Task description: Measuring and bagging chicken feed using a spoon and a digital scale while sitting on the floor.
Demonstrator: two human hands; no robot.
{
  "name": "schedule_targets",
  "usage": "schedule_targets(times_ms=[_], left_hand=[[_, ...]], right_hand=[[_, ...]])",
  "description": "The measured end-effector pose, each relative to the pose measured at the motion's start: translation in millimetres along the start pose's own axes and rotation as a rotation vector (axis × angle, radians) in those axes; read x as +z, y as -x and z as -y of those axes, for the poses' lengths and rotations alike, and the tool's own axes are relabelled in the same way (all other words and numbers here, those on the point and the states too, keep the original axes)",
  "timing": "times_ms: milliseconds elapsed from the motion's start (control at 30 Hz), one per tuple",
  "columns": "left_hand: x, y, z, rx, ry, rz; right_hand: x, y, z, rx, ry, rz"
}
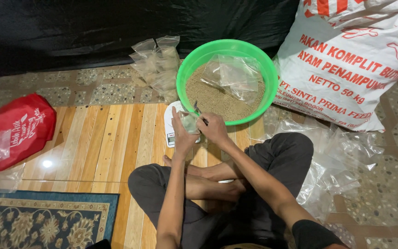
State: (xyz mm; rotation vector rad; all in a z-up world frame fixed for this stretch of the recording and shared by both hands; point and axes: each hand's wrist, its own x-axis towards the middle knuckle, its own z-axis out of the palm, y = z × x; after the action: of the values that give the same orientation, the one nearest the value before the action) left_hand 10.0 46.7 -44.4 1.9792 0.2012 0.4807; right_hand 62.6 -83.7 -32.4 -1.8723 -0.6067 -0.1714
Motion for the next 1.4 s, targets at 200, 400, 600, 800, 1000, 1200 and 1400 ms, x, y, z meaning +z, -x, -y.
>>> schedule_targets(times_ms=[200,400,600,800,1000,1200,1400], left_hand=[[7,-11,0,0.251,-0.044,-0.139],[14,-24,29,0.293,-0.019,-0.216],[8,-39,45,0.155,-0.043,-0.074],[8,-51,62,0.103,-0.094,-0.026],[14,-59,80,0.105,-0.146,-0.054],[7,-63,76,0.095,-0.141,-0.012],[-14,-66,75,0.172,-0.205,-0.075]], right_hand=[[13,-5,-22,0.011,0.025,-0.042],[21,-11,-33,0.077,-0.041,-0.015],[24,-23,-36,0.075,-0.008,-0.045],[13,-30,-38,0.319,-0.071,0.0],[-26,-39,-37,0.465,-0.244,-0.059],[-49,-49,-86,0.415,0.061,0.06],[-41,-56,-152,0.433,0.47,0.199]])
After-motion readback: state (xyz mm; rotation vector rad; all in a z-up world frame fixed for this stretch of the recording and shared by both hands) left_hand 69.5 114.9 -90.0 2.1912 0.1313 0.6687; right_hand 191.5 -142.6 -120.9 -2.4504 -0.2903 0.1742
